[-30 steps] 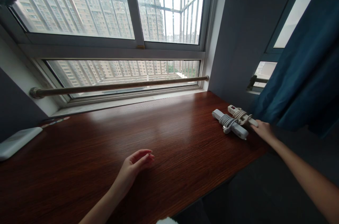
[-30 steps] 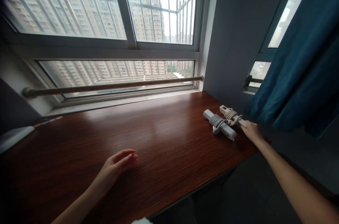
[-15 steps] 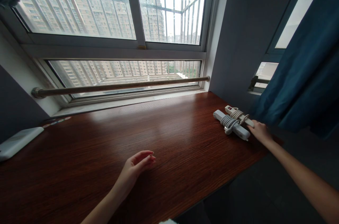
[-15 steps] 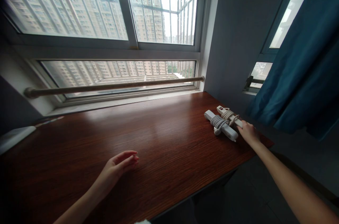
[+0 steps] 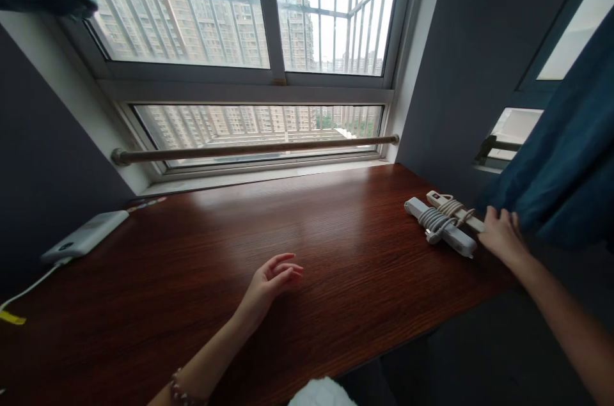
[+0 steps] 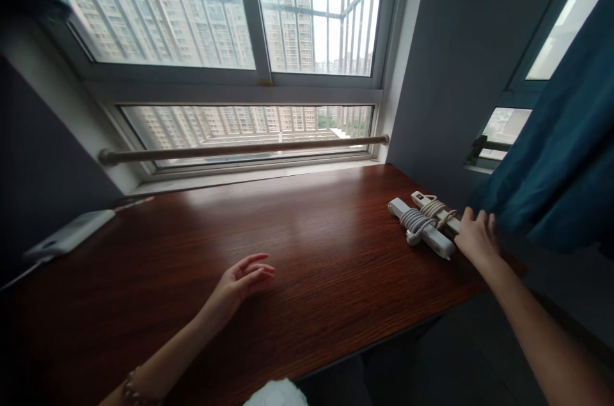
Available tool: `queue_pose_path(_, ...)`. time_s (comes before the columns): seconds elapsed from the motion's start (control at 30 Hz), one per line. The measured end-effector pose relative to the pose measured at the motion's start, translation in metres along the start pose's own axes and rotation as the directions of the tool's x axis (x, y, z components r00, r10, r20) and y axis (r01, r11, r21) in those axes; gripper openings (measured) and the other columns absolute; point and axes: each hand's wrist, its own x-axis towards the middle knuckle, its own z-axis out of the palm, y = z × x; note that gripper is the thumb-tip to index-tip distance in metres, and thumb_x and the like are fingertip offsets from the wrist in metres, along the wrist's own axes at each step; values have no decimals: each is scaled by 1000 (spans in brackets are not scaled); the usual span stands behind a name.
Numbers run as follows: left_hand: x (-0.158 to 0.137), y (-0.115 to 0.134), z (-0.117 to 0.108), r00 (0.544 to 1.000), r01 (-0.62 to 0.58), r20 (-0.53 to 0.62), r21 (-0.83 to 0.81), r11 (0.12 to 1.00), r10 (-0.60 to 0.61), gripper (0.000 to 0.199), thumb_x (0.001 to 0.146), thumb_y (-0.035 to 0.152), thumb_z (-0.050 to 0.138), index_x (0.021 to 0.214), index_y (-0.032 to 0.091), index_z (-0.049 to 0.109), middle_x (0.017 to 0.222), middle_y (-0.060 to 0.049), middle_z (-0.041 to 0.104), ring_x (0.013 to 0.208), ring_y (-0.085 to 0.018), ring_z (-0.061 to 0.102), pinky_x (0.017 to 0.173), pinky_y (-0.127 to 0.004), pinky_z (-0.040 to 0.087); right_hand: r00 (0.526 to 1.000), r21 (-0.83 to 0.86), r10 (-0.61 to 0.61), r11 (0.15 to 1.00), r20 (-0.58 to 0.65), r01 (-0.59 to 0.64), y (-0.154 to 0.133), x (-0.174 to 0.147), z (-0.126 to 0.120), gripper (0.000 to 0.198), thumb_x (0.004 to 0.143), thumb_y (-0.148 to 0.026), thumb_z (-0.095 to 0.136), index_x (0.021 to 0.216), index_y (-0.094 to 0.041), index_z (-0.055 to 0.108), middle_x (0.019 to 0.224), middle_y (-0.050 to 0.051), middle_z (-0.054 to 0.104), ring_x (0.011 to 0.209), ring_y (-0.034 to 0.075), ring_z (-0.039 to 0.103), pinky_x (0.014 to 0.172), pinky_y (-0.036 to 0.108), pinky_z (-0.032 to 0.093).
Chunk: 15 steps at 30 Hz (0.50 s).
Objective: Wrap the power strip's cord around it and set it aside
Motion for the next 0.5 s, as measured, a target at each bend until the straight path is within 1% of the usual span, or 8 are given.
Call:
queue_pose_path(0.07,1,2,1,999,-51,11,-26,998,51,48,66,26,65,110,15,48,102,-13,62,86,-21,60,76,-33,48,993,85,-82,992,-89,90,-55,-9,-18,56,62,-30,60,112,-6,46,120,25,40,117,40,29,90,49,28)
queue_pose_path(0.13,1,3,4,992,-124,11,-45,991,124,50,67,27,64,113,16,49,118,-13,52,100,-24,55,85,-34,44,988,398,-140,905,-57,151,-128,-29,-33,49,72,-36,52,115,-14,44,118,16,46,112,30,39,93,45,30)
queue_pose_path(0.2,3,5,9,984,-178,10,-47,983,179,49,68,28,63,113,18,51,128,-11,43,111,-26,47,91,-35,40,970,726,-225,682,92,90,-209,-58,-39,43,79,-41,45,116,-19,43,113,11,50,106,25,46,90,43,35)
queue_pose_path(0.23,5,5,13,981,-194,14,-53,979,195,47,69,30,61,114,20,51,131,-10,39,115,-26,43,93,-35,38,938,841,-301,541,170,21,-247,-74,-40,43,80,-42,45,116,-20,43,113,10,51,106,24,47,89,42,38)
queue_pose_path(0.3,12,3,21,968,-246,25,-73,967,248,45,75,33,55,118,24,47,136,-6,32,120,-24,37,97,-36,33,854,954,-457,269,249,-134,-315,-101,-34,48,79,-45,45,121,-23,38,121,9,45,110,24,43,87,40,40)
queue_pose_path(0.33,18,1,25,961,-274,28,-82,958,277,47,76,35,53,121,26,44,137,-5,30,121,-23,35,98,-36,32,827,967,-502,167,252,-193,-343,-111,-29,50,80,-47,44,123,-24,37,124,9,43,112,24,41,87,40,40)
queue_pose_path(0.4,30,-3,31,941,-331,42,-88,940,335,52,76,40,51,124,24,40,137,-6,31,122,-23,33,101,-36,28,788,967,-573,37,227,-251,-383,-122,-17,51,81,-48,41,126,-25,34,127,6,40,115,22,39,93,40,35)
queue_pose_path(0.5,49,-11,33,899,-438,-7,-13,899,438,52,77,44,48,122,20,43,136,-7,31,126,-21,26,105,-33,20,792,964,-591,-87,152,-251,-406,-123,1,49,84,-49,33,126,-25,35,130,4,38,120,18,34,101,38,25)
